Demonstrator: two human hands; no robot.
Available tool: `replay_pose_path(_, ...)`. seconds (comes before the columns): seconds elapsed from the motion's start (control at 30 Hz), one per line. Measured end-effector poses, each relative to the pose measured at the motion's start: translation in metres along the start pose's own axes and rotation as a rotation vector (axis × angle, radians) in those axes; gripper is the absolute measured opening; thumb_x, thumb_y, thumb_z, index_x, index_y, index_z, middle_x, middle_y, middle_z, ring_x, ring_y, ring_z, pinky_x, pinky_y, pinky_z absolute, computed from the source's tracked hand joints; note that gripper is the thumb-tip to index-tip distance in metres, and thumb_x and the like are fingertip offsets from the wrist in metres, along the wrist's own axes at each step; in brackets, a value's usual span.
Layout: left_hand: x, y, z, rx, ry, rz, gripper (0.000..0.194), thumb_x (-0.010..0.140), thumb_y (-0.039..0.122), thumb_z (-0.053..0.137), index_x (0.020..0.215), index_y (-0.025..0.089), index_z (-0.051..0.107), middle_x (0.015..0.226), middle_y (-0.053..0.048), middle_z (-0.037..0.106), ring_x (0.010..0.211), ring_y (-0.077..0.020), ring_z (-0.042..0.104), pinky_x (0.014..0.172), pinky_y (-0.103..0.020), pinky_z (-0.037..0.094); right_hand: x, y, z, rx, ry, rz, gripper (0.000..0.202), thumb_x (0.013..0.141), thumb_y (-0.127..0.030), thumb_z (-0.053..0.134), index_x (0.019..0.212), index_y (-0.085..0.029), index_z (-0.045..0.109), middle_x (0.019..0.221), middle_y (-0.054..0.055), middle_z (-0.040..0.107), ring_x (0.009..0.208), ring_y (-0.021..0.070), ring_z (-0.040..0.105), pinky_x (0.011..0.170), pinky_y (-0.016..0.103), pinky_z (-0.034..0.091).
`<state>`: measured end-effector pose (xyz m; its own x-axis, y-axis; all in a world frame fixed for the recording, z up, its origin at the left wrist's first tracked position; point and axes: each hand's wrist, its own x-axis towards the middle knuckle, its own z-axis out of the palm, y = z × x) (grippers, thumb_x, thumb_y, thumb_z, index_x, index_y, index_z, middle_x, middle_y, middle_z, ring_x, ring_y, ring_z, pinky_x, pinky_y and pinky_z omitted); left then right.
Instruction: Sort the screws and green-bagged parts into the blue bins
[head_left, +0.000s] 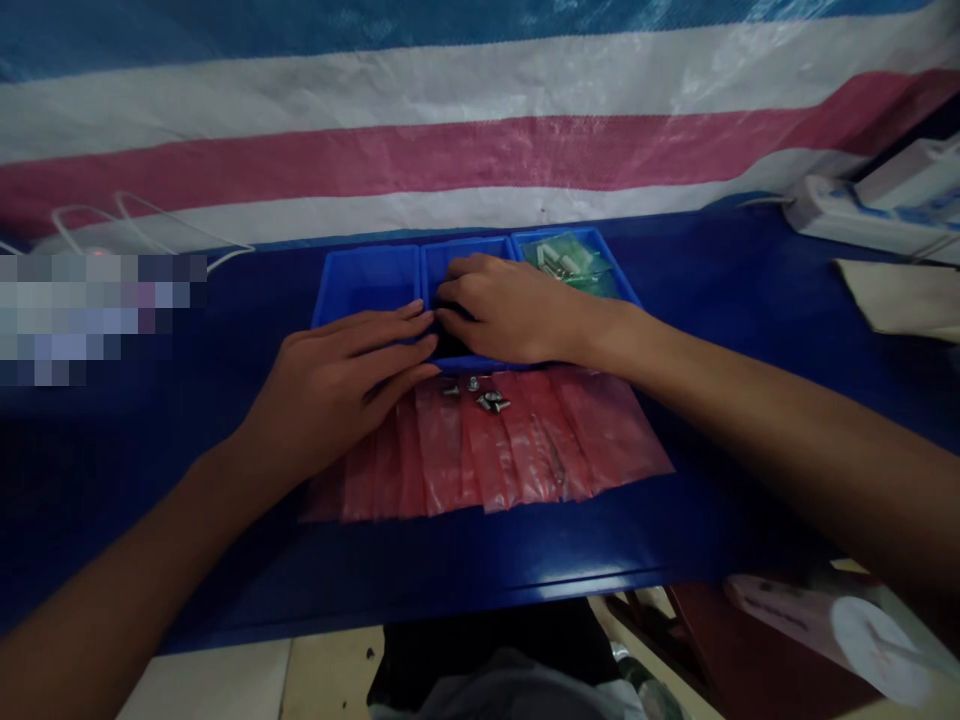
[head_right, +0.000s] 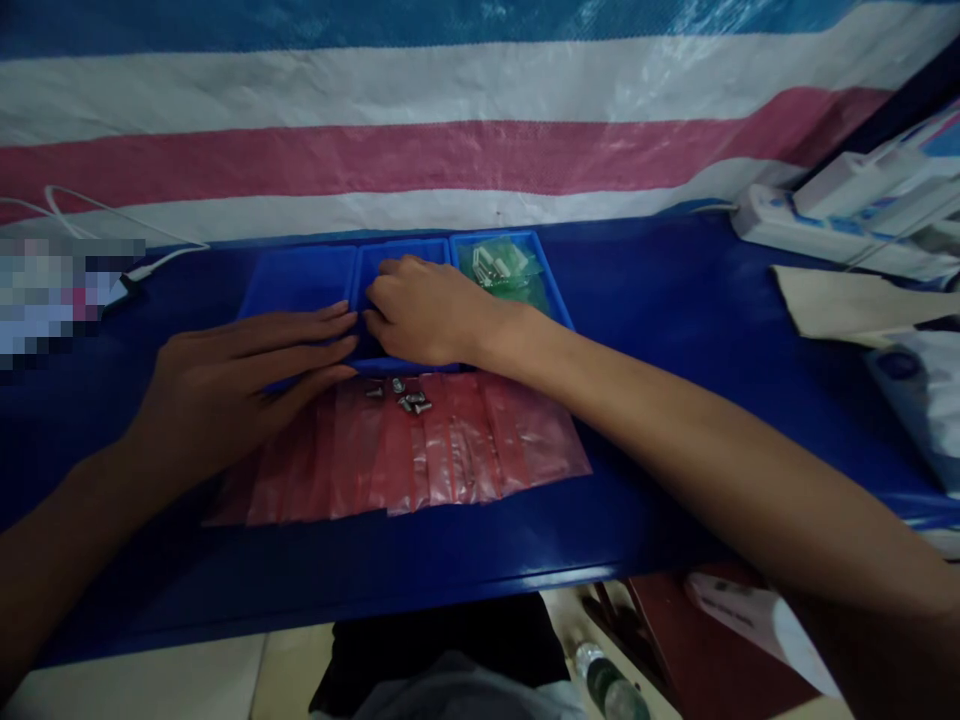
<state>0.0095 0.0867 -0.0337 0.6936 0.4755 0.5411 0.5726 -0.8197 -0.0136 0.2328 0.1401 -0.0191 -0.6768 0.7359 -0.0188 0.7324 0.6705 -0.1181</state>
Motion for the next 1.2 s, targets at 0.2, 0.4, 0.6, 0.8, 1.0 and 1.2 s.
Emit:
replay_pose_path(0.2,0.0004,0.0030,-0.0013,0.035,-0.038,-0.041,0.017,0.112,0.034,0.057,0.119,0.034,0.072,0.130,0.002,0.078,0.123,-0.0191,0.075,0.104,-0.040,0.070,-0.0023,-0.0007,-0.0030,-0.057,0.103,0.088,0.034,0.105,-0.023,0.044,0.118,-0.010,0.073,0.127,0.022,0.072,0.114,0.0352,0.068,0.092,0.042,0.049)
replay_pose_path(0.4,0.0005,0.0010,0.0005,0.005,-0.010,-0.021,0.017,0.110,0.031,0.060,0.118,0.026,0.075,0.130,0.000,0.078,0.123,-0.0203,0.075,0.107,-0.036,0.067,-0.0043,-0.0046,-0.0064,-0.076,0.090,0.077,0.034,0.102,-0.018,0.045,0.117,-0.014,0.075,0.118,0.017,0.078,0.107,0.0335,0.073,0.084,0.039,0.048)
replay_pose_path(0.6,0.0003,0.0005,-0.0015,0.043,0.003,0.010,0.016,0.109,0.031,0.062,0.117,0.025,0.075,0.129,-0.001,0.079,0.120,-0.0191,0.076,0.106,-0.033,0.066,-0.0038,-0.0025,-0.0043,-0.184,0.165,0.116,0.037,0.106,-0.022,0.041,0.117,-0.010,0.074,0.121,0.021,0.076,0.111,0.0357,0.072,0.101,0.049,0.046)
replay_pose_path(0.8,0.0008,0.0031,-0.0021,0.037,-0.011,-0.015,0.017,0.111,0.030,0.059,0.115,0.023,0.075,0.127,0.000,0.079,0.120,-0.0193,0.076,0.107,-0.034,0.067,-0.0039,-0.0025,-0.0027,-0.236,0.162,0.125,0.038,0.105,-0.021,0.041,0.116,-0.009,0.075,0.121,0.022,0.076,0.107,0.0356,0.073,0.104,0.052,0.043)
replay_pose_path(1.0,0.0015,-0.0005,0.0025,0.040,0.047,0.041,0.014,0.108,0.029,0.065,0.116,0.024,0.076,0.124,-0.001,0.080,0.116,-0.0208,0.078,0.103,-0.034,0.069,-0.0040,-0.0030,-0.0019,-0.267,0.114,0.091,0.034,0.103,-0.019,0.045,0.115,-0.012,0.075,0.117,0.018,0.078,0.101,0.0319,0.072,0.104,0.050,0.043)
replay_pose_path(1.2,0.0001,0.0018,0.0023,0.022,0.008,-0.008,0.015,0.109,0.030,0.062,0.116,0.028,0.075,0.127,-0.001,0.079,0.121,-0.0193,0.076,0.107,-0.035,0.067,-0.0039,-0.0033,0.0002,-0.259,0.167,0.099,0.035,0.104,-0.019,0.042,0.117,-0.010,0.073,0.121,0.019,0.077,0.107,0.0332,0.072,0.101,0.048,0.044)
